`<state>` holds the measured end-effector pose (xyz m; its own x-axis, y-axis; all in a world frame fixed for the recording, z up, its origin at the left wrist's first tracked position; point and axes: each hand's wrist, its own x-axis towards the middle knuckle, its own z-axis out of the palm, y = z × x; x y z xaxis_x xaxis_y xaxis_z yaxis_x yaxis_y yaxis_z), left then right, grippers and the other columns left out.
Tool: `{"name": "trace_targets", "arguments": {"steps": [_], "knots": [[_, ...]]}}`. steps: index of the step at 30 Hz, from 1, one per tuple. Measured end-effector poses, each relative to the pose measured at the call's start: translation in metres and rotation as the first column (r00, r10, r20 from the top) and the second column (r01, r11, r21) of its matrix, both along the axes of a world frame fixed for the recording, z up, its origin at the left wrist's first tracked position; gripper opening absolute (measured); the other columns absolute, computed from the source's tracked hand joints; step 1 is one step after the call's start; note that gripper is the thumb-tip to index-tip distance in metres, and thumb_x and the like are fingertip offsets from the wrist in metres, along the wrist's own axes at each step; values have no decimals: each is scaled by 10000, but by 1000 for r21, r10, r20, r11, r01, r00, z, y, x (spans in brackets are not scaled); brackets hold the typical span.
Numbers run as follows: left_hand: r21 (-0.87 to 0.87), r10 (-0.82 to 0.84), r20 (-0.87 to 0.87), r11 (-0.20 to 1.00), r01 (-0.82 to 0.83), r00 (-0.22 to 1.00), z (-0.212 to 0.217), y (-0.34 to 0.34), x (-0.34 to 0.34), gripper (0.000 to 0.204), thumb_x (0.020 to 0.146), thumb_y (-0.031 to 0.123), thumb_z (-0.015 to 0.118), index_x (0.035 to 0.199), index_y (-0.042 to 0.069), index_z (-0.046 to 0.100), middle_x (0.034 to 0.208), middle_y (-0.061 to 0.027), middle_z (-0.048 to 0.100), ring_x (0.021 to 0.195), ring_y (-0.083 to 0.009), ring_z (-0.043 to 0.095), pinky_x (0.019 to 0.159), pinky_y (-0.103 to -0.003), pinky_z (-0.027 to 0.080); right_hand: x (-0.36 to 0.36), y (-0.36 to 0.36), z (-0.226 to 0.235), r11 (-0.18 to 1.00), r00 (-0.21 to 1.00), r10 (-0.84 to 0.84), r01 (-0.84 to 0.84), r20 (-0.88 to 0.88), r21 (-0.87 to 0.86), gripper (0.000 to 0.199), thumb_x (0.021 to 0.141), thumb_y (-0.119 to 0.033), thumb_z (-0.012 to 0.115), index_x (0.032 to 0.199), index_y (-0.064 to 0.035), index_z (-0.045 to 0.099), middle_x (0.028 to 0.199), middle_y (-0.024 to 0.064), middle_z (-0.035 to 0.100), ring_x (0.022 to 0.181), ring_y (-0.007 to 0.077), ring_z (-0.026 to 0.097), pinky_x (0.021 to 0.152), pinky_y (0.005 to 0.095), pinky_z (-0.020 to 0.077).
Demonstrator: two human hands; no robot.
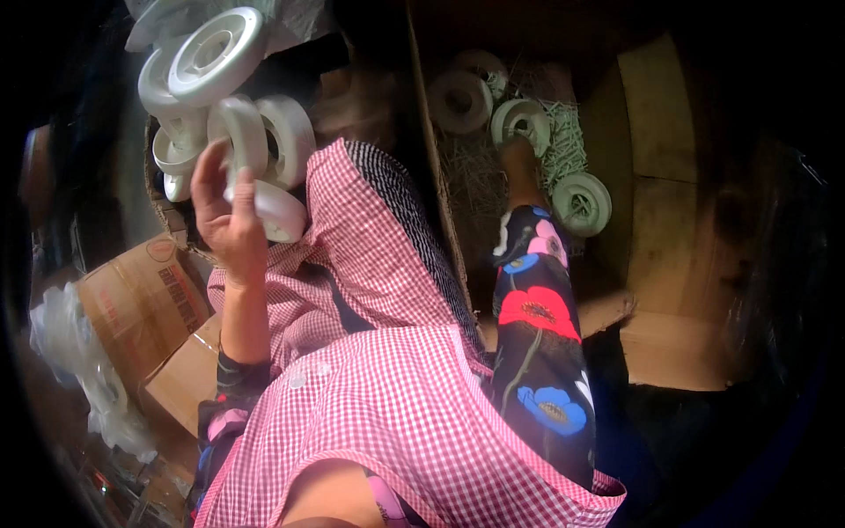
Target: The person assembles white plastic reels by hand, pressing a black circular core into the center of each white ring and tossing the completed items into a central container.
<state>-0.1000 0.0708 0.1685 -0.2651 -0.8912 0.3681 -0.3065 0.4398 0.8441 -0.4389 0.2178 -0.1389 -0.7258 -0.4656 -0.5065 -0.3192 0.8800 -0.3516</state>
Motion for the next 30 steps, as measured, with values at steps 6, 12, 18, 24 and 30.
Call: {"name": "trace_targets", "arguments": {"steps": [6, 12, 18, 24, 30], "knots": [[577, -541, -355, 515, 634, 762, -4, 61, -100, 377, 873, 137, 615, 1212, 2, 520, 1122, -97, 579, 1031, -175, 555, 908, -290, 449, -30, 14, -4, 857, 948, -272, 161, -164, -490, 342, 898, -224, 483, 1133, 7, 574, 1053, 189, 618, 913, 312, 612, 803, 407, 467], [851, -449, -211, 353, 389, 868, -54, 67, -150, 799, 855, 472, 599, 1351, -92, 326, 1312, -256, 458, 1236, -297, 446, 1032, -349, 360, -58, 66, 98, 267, 485, -310, 870, 818, -415, 305, 919, -106, 398, 1102, 72, 565, 1116, 187, 602, 981, 294, 609, 850, 377, 505], [889, -440, -227, 272, 369, 869, -55, 57, -160, 725, 830, 424, 646, 1261, -112, 416, 1164, -246, 565, 1041, -270, 589, 878, -339, 485, -16, 66, 163, 282, 221, -208, 946, 953, -158, 309, 935, -140, 407, 1087, 84, 557, 1070, 192, 617, 994, 258, 608, 894, 391, 500], [826, -194, -115, 527, 202, 974, -80, 63, -164, 536, 753, 224, 707, 1140, -81, 498, 1017, -203, 623, 876, -253, 638, 740, -339, 533, 71, 50, 261, 611, 659, 178, -656, -731, -443, 603, 879, -519, 505, 1221, -22, 509, 1183, 146, 531, 1163, 318, 411, 991, 466, 262], [764, -357, -55, 586, 270, 932, -67, 67, -156, 586, 671, 242, 730, 1117, -57, 496, 995, -254, 621, 947, -357, 626, 845, -396, 496, 107, 44, 237, 656, 615, 495, -728, -614, -201, 723, 601, -371, 759, 1172, -1, 514, 1120, 162, 542, 1120, 332, 428, 956, 497, 251]]}}
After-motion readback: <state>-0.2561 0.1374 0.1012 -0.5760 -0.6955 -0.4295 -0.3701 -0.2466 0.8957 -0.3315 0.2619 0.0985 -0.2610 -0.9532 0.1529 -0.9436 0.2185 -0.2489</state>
